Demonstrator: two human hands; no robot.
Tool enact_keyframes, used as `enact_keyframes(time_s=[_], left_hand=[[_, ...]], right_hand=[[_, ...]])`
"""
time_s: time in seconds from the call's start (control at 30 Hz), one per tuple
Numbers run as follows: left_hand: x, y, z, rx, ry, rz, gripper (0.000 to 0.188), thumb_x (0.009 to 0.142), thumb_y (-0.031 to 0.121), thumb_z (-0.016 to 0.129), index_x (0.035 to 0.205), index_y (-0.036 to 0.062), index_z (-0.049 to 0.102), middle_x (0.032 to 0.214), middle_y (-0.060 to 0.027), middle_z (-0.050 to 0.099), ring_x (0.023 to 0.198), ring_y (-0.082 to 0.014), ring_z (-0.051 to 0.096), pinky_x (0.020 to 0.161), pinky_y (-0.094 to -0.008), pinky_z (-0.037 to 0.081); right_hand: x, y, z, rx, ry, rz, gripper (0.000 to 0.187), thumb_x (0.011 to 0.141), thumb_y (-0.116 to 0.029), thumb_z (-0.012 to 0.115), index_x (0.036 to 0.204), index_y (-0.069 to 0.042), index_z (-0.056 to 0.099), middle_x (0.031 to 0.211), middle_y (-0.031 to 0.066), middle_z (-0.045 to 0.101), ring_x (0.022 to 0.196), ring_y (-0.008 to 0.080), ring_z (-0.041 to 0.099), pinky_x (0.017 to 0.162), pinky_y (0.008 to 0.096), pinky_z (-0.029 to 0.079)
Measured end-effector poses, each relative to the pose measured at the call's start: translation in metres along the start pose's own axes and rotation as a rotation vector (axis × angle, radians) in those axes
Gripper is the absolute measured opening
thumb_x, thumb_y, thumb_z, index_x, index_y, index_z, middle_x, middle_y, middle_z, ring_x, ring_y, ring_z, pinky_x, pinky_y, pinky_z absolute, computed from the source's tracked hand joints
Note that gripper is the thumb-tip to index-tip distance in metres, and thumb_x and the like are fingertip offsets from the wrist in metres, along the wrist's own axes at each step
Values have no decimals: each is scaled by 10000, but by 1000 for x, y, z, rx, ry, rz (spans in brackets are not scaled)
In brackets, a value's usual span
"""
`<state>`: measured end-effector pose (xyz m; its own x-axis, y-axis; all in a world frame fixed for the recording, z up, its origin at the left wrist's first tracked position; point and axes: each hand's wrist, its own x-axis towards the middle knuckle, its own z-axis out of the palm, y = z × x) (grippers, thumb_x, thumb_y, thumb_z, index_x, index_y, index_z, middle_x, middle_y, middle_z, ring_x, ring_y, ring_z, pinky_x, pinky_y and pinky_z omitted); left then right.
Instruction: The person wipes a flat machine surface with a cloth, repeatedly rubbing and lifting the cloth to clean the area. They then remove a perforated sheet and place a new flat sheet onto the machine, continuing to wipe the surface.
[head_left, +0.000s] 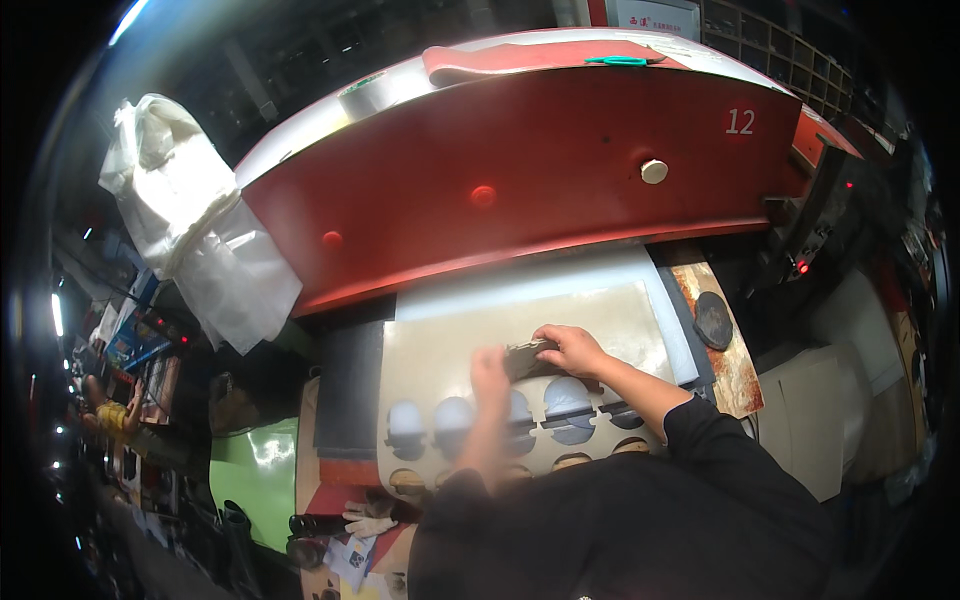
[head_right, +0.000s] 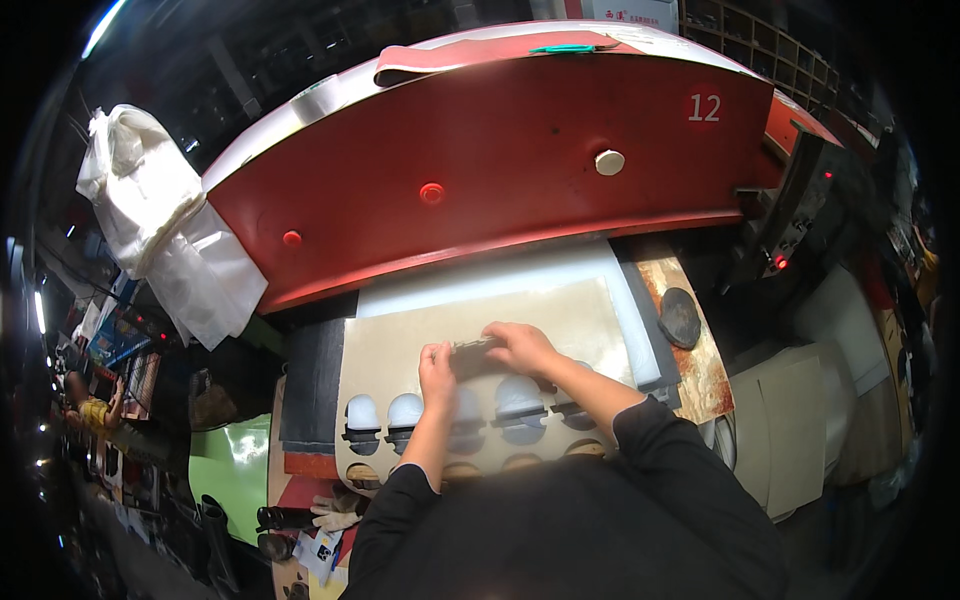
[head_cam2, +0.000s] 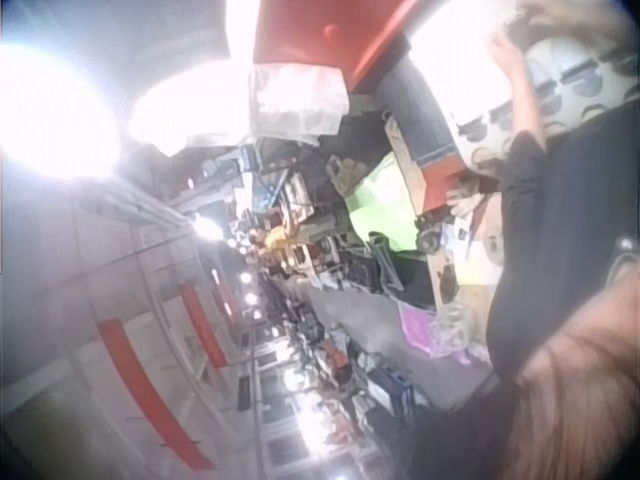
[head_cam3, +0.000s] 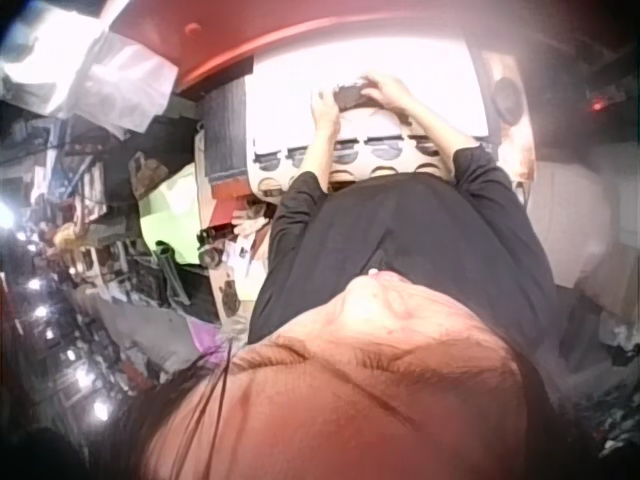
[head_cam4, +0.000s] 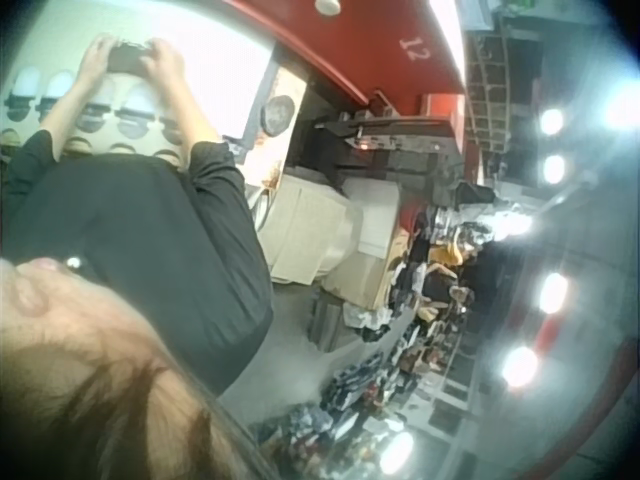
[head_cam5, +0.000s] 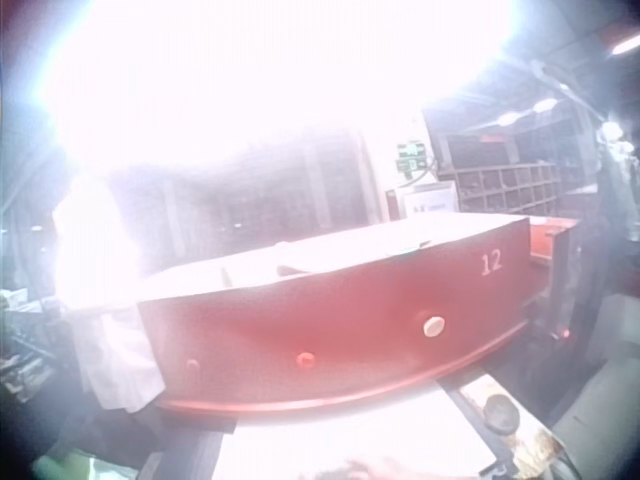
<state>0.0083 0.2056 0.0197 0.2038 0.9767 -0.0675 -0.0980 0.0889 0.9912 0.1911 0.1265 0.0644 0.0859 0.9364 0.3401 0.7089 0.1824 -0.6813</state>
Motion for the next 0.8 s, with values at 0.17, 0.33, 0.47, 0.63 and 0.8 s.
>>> enact_keyframes(time_s=[0.17, 0.33, 0.47, 0.63, 0.8], left_hand=[[-25, 44, -4, 299, -184, 499, 213, 821, 117, 718, 968, 49, 580, 889, -64, 602, 827, -205, 594, 726, -340, 476], [-38, 69, -1, 558, -74, 843, 264, 732, 36, 748, 955, 32, 605, 892, -122, 627, 811, -302, 623, 711, -357, 502], [-47, 68, 9, 579, 56, 899, 269, 726, 45, 755, 953, 39, 611, 875, -143, 624, 789, -329, 612, 703, -378, 499], [-52, 64, 15, 613, 150, 865, 264, 726, 85, 771, 929, 43, 608, 851, -141, 615, 776, -341, 604, 693, -403, 492], [-62, 61, 15, 639, 130, 950, 228, 721, 87, 734, 927, 62, 640, 850, -132, 630, 800, -365, 601, 718, -451, 479]], right_hand=[[1, -13, -22, 185, -5, 124, 243, 785, -76, 702, 1023, -76, 653, 914, 105, 676, 809, 213, 656, 729, 313, 516], [-12, -32, -28, 129, 104, 17, 255, 775, -144, 704, 1007, -65, 632, 892, 130, 657, 808, 309, 640, 743, 381, 509], [-15, -44, -26, 61, 192, -50, 287, 782, -207, 716, 1008, -50, 632, 908, 143, 659, 845, 317, 643, 745, 393, 512], [-16, -51, -23, 10, 187, 64, 276, 790, -186, 693, 1021, -44, 642, 930, 154, 664, 851, 334, 643, 750, 391, 515], [-16, -51, -14, 37, 202, 102, 269, 788, -166, 669, 1019, -31, 642, 943, 164, 664, 861, 346, 638, 756, 397, 515]])
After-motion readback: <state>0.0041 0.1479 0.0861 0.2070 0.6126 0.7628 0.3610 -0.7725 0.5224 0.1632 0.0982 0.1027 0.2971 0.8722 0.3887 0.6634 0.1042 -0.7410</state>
